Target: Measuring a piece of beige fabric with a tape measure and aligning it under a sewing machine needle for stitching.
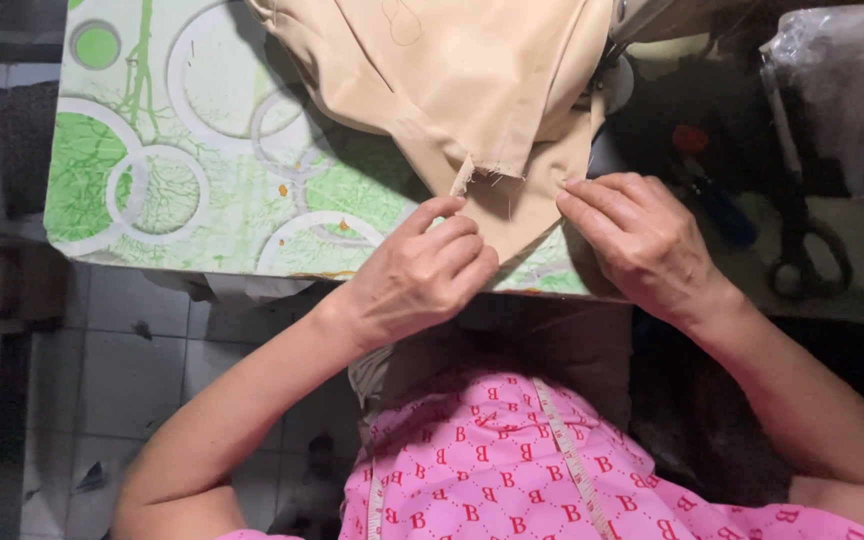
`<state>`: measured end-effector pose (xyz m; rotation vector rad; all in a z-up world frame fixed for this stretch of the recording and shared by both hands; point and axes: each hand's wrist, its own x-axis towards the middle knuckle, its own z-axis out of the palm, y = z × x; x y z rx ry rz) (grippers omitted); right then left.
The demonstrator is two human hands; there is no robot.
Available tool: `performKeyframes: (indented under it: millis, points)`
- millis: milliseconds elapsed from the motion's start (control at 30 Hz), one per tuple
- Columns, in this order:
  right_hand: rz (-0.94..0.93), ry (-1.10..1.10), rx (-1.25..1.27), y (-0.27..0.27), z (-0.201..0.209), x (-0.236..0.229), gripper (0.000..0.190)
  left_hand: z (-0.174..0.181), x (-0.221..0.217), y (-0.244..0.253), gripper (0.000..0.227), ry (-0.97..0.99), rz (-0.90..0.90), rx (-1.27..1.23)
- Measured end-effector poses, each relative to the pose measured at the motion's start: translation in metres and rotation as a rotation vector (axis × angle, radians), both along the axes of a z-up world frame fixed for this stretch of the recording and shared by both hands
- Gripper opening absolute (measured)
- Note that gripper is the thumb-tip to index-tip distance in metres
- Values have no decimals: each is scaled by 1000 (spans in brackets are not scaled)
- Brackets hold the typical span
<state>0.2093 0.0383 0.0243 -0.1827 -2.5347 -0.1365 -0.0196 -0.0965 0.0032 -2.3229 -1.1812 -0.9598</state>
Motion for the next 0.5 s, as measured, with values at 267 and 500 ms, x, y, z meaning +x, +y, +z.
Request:
performKeyframes:
  millis: [267,500]
  points:
    - [-68,-76,-538,-55,34,28,14,32,5,3,11,24,35,-92]
    - [-418,-1133,-1170,-101,-72,41,50,28,14,8,72,94,56,-333]
